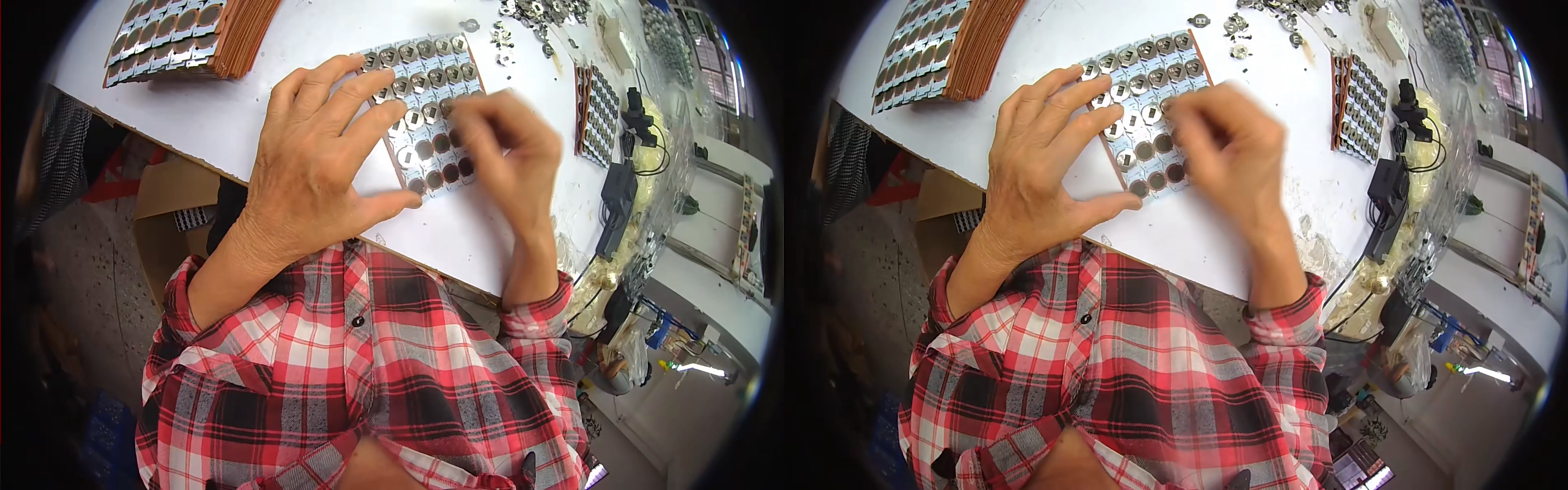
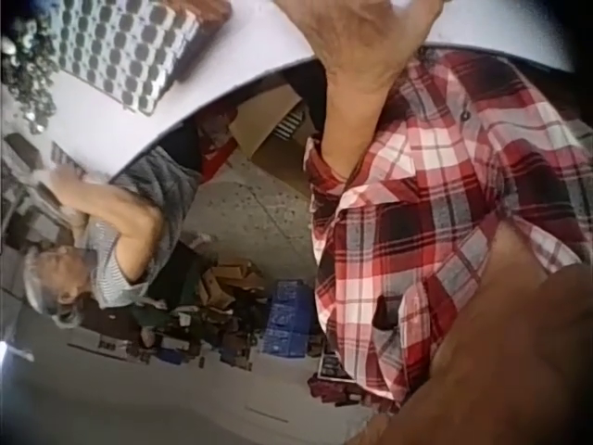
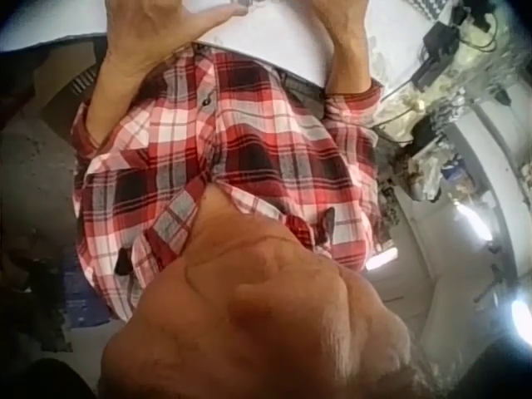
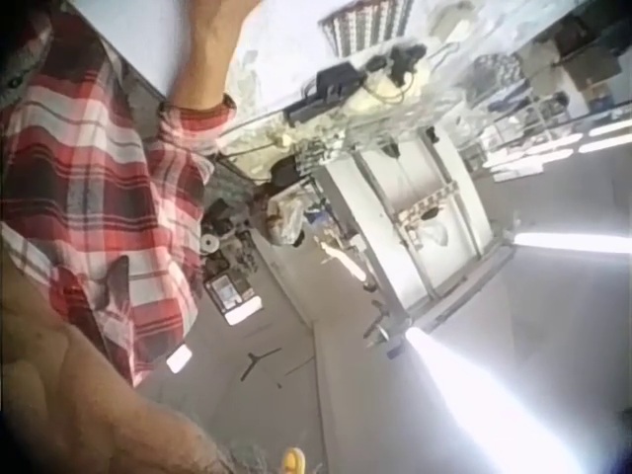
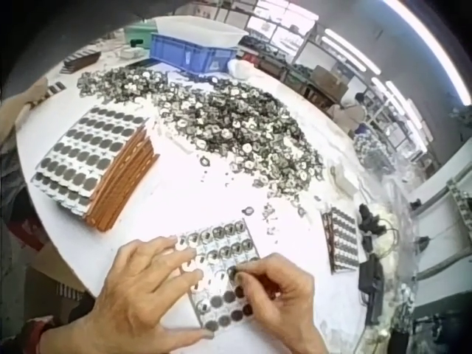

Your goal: Inserting small round metal components into a grid pattern on a handheld card at a factory workstation.

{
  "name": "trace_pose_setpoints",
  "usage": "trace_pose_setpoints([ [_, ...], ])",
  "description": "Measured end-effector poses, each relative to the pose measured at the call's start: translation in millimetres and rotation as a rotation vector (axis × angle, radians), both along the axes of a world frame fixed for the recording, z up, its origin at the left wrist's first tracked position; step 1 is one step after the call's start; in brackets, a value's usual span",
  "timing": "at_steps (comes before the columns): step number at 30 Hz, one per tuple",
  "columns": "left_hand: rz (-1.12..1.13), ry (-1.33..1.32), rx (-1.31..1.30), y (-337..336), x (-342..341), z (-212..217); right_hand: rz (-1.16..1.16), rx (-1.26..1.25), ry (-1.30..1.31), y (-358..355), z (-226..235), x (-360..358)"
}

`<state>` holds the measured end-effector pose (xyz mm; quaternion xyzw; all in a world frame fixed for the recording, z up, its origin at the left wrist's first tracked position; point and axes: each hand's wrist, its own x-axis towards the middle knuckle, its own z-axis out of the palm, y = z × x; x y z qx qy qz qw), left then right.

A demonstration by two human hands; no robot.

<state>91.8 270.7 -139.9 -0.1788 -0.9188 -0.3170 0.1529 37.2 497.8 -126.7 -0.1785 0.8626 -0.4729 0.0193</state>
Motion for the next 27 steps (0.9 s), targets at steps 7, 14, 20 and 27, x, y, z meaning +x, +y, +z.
trace_pose_setpoints([
  [7, 0.03, 0.061, 0.017, -2, 1, -6, -0.155, 0.33, 0.309, 26, -9, -50],
  [14, 0.047, 0.088, 0.019, -2, 1, -7, -0.241, -0.138, 0.028, 39, -6, -42],
  [20, 0.056, 0.093, 0.007, -4, 2, -8, -0.164, -0.341, -0.251, 42, 12, -27],
  [27, 0.069, 0.109, 0.008, -3, 2, -11, -0.058, -0.497, -0.489, 25, 19, -15],
])
